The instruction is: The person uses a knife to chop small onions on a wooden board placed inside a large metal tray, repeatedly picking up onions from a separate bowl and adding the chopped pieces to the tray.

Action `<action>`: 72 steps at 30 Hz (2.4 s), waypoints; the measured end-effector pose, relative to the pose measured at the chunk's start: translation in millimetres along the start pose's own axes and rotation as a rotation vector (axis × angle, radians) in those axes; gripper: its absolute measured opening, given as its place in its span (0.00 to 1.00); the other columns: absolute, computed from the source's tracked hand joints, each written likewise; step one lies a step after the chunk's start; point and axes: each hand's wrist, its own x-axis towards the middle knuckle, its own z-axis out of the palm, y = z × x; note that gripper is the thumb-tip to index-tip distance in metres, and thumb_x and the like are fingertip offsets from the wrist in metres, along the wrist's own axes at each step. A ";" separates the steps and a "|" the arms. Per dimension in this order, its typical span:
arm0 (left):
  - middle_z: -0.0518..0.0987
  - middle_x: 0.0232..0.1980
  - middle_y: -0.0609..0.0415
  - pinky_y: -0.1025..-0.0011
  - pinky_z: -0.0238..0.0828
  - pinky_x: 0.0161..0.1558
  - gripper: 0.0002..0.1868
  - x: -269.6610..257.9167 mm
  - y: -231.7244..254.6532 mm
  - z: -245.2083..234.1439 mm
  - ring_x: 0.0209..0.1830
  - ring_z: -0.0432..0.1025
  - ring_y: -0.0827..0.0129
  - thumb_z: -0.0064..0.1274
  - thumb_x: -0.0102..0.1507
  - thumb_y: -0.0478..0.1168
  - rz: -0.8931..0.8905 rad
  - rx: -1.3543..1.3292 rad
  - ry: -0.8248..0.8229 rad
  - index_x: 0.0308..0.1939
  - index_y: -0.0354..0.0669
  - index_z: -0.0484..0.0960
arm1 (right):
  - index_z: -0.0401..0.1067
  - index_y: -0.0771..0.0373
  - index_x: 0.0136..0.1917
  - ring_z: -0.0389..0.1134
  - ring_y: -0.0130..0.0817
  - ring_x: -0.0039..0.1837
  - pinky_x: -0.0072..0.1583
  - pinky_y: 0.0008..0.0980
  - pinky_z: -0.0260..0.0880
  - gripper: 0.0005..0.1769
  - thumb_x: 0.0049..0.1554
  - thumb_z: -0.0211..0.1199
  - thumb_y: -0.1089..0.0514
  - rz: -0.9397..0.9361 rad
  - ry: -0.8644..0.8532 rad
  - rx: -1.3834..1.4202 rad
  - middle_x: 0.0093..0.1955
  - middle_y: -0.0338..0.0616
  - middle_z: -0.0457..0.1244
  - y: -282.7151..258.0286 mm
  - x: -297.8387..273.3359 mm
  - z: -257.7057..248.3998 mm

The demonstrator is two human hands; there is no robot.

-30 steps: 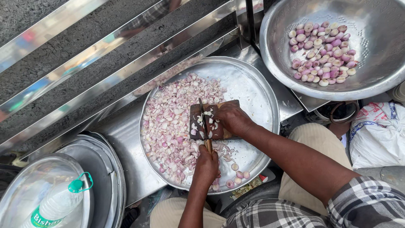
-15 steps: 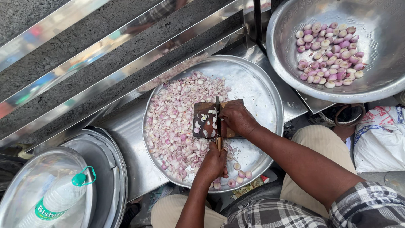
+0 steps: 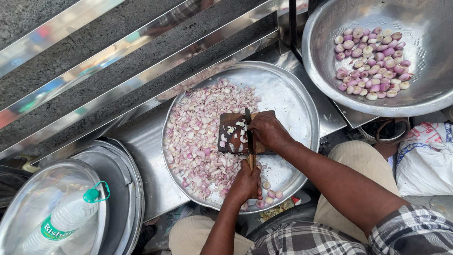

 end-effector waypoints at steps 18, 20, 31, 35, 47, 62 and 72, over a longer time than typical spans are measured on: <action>0.80 0.33 0.26 0.43 0.72 0.35 0.16 -70.8 -55.1 -13.0 0.33 0.77 0.33 0.44 0.70 0.43 0.233 0.444 0.563 0.51 0.34 0.61 | 0.75 0.67 0.56 0.72 0.46 0.56 0.55 0.41 0.72 0.11 0.59 0.62 0.65 0.050 0.002 0.266 0.54 0.50 0.68 -53.8 -63.4 -45.8; 0.80 0.35 0.26 0.43 0.73 0.40 0.15 -66.9 -58.5 -11.0 0.36 0.77 0.32 0.44 0.71 0.45 0.110 0.486 0.484 0.51 0.35 0.62 | 0.77 0.64 0.54 0.72 0.45 0.55 0.56 0.42 0.72 0.10 0.59 0.63 0.62 0.100 -0.244 0.194 0.52 0.48 0.69 -57.8 -81.5 -51.8; 0.81 0.34 0.31 0.46 0.73 0.35 0.15 -81.3 -59.1 -15.4 0.33 0.79 0.38 0.45 0.70 0.45 0.192 0.352 0.623 0.52 0.37 0.65 | 0.77 0.62 0.57 0.67 0.46 0.63 0.65 0.44 0.66 0.15 0.56 0.62 0.61 -0.076 -0.566 -0.003 0.58 0.48 0.68 -58.1 -108.0 1.4; 0.79 0.27 0.39 0.55 0.74 0.23 0.15 -96.5 -51.0 -14.7 0.21 0.77 0.53 0.44 0.70 0.46 -0.002 0.162 0.528 0.52 0.39 0.65 | 0.75 0.64 0.57 0.67 0.47 0.62 0.65 0.45 0.65 0.14 0.57 0.61 0.63 -0.259 -0.494 -0.111 0.57 0.52 0.66 -62.0 -103.6 33.7; 0.79 0.24 0.47 0.66 0.69 0.20 0.13 -94.6 -48.6 -14.8 0.16 0.75 0.67 0.46 0.70 0.46 0.167 0.176 0.563 0.53 0.43 0.67 | 0.72 0.65 0.53 0.67 0.49 0.57 0.61 0.47 0.66 0.15 0.51 0.64 0.63 -0.294 -0.362 -0.127 0.53 0.52 0.66 -68.0 -115.0 37.4; 0.81 0.25 0.42 0.63 0.69 0.23 0.23 -84.0 -58.0 -11.1 0.18 0.74 0.63 0.50 0.69 0.50 0.108 0.427 0.450 0.61 0.39 0.66 | 0.73 0.65 0.59 0.68 0.46 0.59 0.63 0.45 0.65 0.17 0.56 0.65 0.61 -0.255 -0.123 -0.125 0.55 0.51 0.66 -60.3 -87.3 -18.5; 0.78 0.24 0.37 0.58 0.68 0.21 0.19 -13.9 -29.1 11.3 0.15 0.72 0.55 0.51 0.70 0.48 -0.128 0.197 0.351 0.57 0.40 0.68 | 0.77 0.62 0.46 0.67 0.46 0.65 0.69 0.44 0.66 0.07 0.54 0.61 0.61 -0.212 -0.128 -0.152 0.56 0.48 0.66 -4.4 -36.9 -8.8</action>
